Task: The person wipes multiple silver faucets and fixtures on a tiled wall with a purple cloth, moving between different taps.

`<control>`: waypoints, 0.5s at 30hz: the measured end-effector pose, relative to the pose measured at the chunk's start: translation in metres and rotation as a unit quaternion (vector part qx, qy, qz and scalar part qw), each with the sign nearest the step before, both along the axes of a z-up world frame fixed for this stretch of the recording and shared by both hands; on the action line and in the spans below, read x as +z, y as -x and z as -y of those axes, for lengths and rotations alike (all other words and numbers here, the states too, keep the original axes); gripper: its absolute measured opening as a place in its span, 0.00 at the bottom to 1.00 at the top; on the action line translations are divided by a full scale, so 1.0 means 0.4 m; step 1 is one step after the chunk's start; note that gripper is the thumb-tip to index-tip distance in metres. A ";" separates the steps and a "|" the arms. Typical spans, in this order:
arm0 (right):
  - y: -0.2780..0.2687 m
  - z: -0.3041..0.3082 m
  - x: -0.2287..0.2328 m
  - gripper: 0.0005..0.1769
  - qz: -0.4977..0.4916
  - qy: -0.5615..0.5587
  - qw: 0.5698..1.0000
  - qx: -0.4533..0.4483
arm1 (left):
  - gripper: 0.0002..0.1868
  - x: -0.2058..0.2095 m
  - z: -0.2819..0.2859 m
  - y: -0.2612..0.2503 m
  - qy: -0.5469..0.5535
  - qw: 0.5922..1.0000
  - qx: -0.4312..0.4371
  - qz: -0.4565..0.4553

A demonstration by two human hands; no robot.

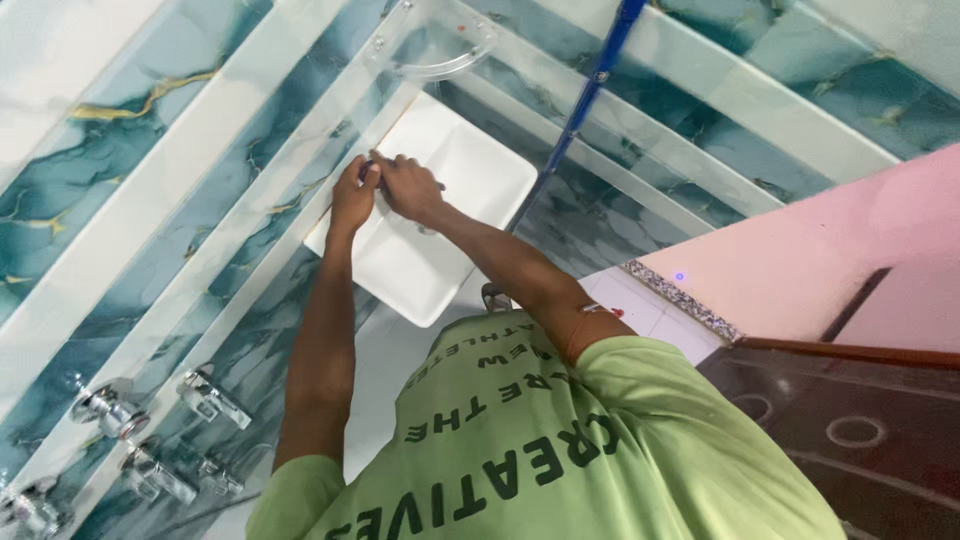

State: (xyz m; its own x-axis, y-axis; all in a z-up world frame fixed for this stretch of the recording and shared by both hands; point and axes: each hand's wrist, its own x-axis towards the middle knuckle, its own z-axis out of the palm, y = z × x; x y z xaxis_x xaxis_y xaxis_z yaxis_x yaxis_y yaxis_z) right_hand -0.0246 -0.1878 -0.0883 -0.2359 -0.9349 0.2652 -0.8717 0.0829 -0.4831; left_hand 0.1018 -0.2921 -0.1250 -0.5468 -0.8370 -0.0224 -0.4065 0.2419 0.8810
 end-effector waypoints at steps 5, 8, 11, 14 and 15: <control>0.030 -0.070 0.025 0.47 0.025 -0.051 0.998 0.026 | 0.27 -0.038 0.030 -0.020 0.064 0.998 -0.017 0.009; 0.068 -0.114 0.045 0.48 0.091 -0.081 0.992 0.022 | 0.26 0.008 0.023 -0.018 0.054 0.998 -0.023 0.013; 0.093 -0.113 0.052 0.45 0.161 -0.102 0.982 0.002 | 0.25 0.044 0.019 -0.009 0.053 0.997 -0.039 0.045; 0.111 -0.106 0.074 0.40 0.185 -0.196 0.963 0.012 | 0.23 0.053 0.012 -0.012 0.056 0.997 -0.038 0.036; 0.119 -0.102 0.087 0.40 0.186 -0.196 0.963 0.015 | 0.23 0.051 0.012 -0.016 0.056 0.997 -0.035 0.038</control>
